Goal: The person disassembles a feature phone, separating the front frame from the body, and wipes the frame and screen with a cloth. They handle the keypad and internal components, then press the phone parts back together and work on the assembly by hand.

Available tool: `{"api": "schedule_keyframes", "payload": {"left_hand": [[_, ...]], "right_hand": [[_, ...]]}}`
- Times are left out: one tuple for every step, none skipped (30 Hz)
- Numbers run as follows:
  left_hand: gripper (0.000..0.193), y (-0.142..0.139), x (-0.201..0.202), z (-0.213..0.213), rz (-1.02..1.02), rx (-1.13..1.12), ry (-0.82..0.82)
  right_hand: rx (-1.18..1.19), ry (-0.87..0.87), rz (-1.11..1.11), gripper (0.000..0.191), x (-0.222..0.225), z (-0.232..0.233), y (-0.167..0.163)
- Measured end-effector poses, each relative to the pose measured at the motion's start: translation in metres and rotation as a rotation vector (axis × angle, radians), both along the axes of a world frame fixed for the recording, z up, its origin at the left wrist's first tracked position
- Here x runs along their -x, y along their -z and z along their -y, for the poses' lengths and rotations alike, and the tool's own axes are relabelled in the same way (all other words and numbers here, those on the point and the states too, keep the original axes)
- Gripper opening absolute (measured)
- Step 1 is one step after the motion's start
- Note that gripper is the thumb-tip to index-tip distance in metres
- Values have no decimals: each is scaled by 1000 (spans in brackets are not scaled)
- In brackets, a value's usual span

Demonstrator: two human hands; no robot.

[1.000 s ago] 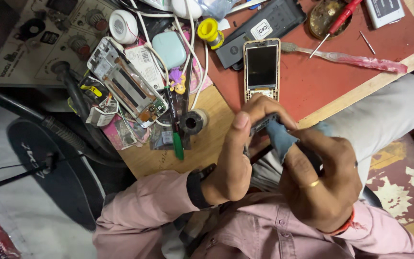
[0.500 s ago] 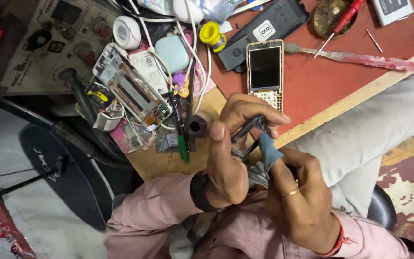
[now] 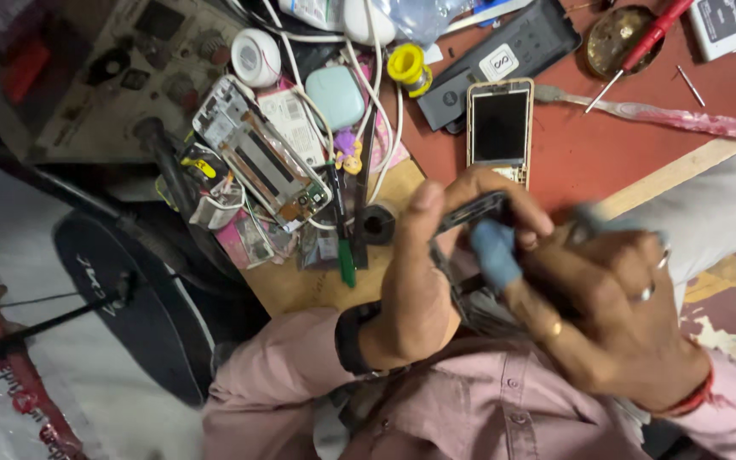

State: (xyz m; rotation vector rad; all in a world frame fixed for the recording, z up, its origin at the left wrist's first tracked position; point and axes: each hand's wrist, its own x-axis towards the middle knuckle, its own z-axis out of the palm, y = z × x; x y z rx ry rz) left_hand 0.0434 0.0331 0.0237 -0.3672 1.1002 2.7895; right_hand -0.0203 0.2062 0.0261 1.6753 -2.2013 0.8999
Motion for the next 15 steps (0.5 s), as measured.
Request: {"api": "schedule_keyframes", "payload": {"left_hand": [[67, -1, 0, 1, 4, 14, 14], [66, -1, 0, 1, 7, 27, 29], [65, -2, 1, 3, -30, 29, 29], [64, -2, 1, 6, -51, -4, 30], [64, -3, 2, 8, -72, -37, 31], [63, -4, 2, 10, -74, -109, 33], [62, -4, 3, 11, -65, -124, 48], [61, -5, 3, 11, -57, -138, 62], [60, -4, 6, 11, -37, -87, 92], [59, -5, 6, 11, -25, -56, 111], [58, -5, 7, 11, -14, -26, 130], [58, -6, 8, 12, -18, -9, 126], [58, -7, 8, 12, -19, -3, 115], [58, -8, 8, 12, -20, 3, 104], [57, -9, 7, 11, -25, 0, 84]], "right_hand": [[-10, -10, -11, 42, 2, 0, 1], [-16, -13, -31, 41, 4, 0, 2], [-14, -55, -20, 41, 6, 0, 4], [-10, -102, -8, 40, 8, 1, 5], [-8, -147, 7, 39, 10, 1, 5], [7, -134, 0, 40, 13, 1, 4], [17, -126, -2, 40, 17, -1, 2], [26, -120, -11, 41, 21, -3, -1], [26, -127, -37, 42, 25, -4, -2], [24, -126, -60, 43, 30, -5, -3], [24, -122, -89, 44, 33, -6, -4], [42, -125, -46, 46, 35, -5, -2], [59, -130, 1, 47, 36, -4, 1], [75, -135, 51, 49, 35, -2, 4], [119, -110, 127, 48, 32, 0, 7]]}}
